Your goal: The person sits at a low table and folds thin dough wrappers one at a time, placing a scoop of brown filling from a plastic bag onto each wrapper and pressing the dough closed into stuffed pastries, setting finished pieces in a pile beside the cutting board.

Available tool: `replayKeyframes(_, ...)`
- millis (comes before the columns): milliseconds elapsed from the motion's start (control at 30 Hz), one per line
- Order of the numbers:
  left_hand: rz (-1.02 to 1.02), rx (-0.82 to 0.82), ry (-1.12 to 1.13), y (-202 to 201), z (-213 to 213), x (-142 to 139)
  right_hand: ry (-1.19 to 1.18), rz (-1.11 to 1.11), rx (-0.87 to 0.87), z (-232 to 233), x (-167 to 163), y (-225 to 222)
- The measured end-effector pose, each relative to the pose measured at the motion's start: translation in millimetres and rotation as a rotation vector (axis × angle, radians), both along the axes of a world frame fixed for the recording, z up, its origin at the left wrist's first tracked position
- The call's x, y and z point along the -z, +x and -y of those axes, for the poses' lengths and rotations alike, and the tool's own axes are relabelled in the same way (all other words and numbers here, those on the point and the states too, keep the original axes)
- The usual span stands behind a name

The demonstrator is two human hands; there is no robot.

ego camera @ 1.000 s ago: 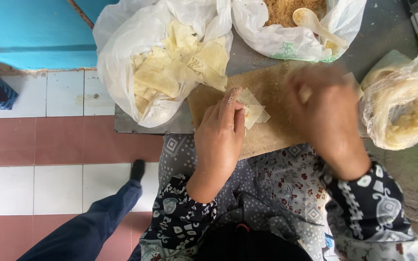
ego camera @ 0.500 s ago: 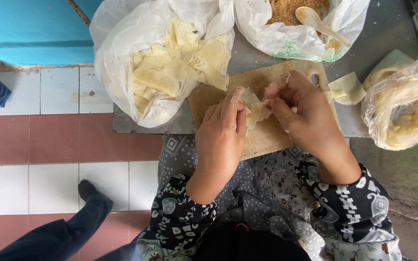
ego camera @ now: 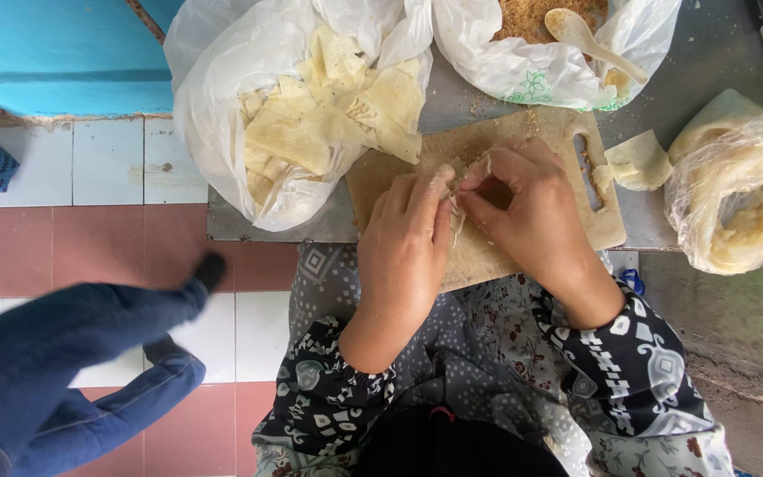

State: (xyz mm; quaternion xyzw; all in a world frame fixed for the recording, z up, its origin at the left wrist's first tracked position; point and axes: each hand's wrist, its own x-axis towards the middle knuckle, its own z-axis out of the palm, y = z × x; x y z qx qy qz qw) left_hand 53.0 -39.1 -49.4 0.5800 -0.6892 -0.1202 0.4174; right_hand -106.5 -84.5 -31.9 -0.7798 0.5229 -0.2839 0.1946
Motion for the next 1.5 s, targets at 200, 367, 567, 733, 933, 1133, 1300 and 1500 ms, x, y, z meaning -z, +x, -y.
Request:
replayKeyframes(200,0.109,0.107,0.027,10.3,2.9,-3.7,-0.246,-0.282,-0.217,-15.7,-10.6,-14.0)
replayKeyframes(367,0.227,0.305,-0.043,31.4,6.9,-8.6,-0.502,-0.443,-0.348,-23.1,-15.5,-21.4)
replayKeyframes(567,0.254,0.435,-0.088,42.6,19.7,-9.2,-0.201,-0.085,-0.053,-12.4,6.6,-6.0)
replayKeyframes(733,0.17,0.413,0.061,34.6,40.5,-7.8,-0.104,-0.026,0.09,-6.6,14.7,-1.8)
replayKeyframes(933,0.016,0.437,0.302,37.7,62.4,-13.1,-0.173,0.031,-0.065,-2.8,9.7,-2.0)
replayKeyframes(1133,0.284,0.511,-0.075,50.1,55.2,-12.2,-0.251,-0.133,-0.21,-5.5,0.0,-12.3)
replayKeyframes(1300,0.264,0.528,-0.066,49.4,56.9,-7.6,-0.239,-0.084,-0.202,1.9,1.5,-11.6)
replayKeyframes(1500,0.179,0.428,0.399,39.6,75.6,-13.0,0.21,0.087,-0.008,16.1,-2.9,-7.8)
